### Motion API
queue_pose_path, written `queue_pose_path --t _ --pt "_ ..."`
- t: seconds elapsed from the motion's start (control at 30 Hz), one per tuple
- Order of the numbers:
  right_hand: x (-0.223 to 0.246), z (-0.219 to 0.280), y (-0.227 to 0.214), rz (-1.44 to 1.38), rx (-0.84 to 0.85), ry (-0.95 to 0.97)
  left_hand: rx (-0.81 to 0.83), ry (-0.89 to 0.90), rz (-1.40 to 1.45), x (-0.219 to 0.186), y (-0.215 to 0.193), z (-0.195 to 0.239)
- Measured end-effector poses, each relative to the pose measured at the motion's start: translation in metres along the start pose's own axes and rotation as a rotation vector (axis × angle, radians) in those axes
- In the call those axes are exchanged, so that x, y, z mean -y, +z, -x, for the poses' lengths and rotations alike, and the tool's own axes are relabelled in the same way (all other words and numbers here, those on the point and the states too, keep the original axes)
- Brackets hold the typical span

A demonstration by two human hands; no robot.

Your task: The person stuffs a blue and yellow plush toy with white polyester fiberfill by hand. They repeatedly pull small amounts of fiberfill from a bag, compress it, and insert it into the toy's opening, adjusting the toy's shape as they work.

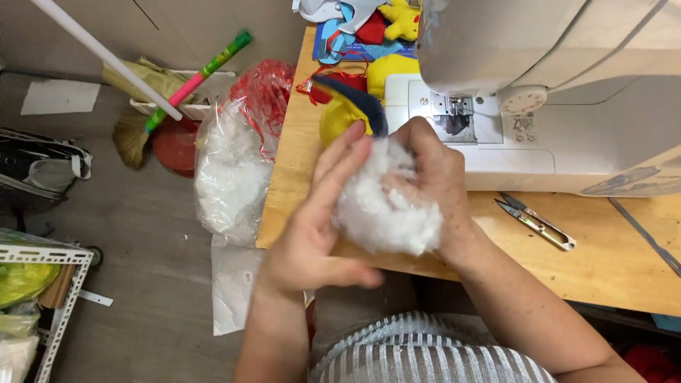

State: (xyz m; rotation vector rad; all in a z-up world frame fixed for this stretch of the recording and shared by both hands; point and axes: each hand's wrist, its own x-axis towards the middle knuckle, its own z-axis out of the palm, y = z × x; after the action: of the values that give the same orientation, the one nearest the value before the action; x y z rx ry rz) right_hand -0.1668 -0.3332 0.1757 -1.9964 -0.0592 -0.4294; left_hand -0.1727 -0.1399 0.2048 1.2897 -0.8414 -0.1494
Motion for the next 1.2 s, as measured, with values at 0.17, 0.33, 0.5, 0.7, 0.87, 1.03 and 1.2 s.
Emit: queue_pose_path --t 0.17,0.33,0.5,0.7,0.87,1.03,1.2 --pt "0.029 0.009 -0.005 0.041 0.06 -0.097 -0.28 0.101 -0.231 0.025 0.012 0.0" --pt "0.031 0.004 -0.015 0.105 0.144 -0.192 -0.4 0.053 -0.206 0.032 0.003 -0.015" --pt "0.012 -0.013 -0.009 -0.142 0.219 -0.205 -0.48 -0.054 -0.017 0.029 -0.009 -0.029" --pt "0.02 -0.011 -0.006 -0.267 0.223 -0.177 -0.562 0.088 -0.119 0.043 -0.005 -0.028" --pt "0.022 -0.001 0.01 -0.163 0.136 -0.199 -0.657 0.337 -0.692 0.091 -0.01 -0.023" --pt "0.015 -0.005 0.002 -0.226 0.094 -0.122 -0.55 0.363 -0.66 0.035 0.003 -0.021" --pt "0.02 -0.007 0.001 -0.197 0.117 -0.154 -0.302 0.075 -0.405 0.016 0.0 -0.005"
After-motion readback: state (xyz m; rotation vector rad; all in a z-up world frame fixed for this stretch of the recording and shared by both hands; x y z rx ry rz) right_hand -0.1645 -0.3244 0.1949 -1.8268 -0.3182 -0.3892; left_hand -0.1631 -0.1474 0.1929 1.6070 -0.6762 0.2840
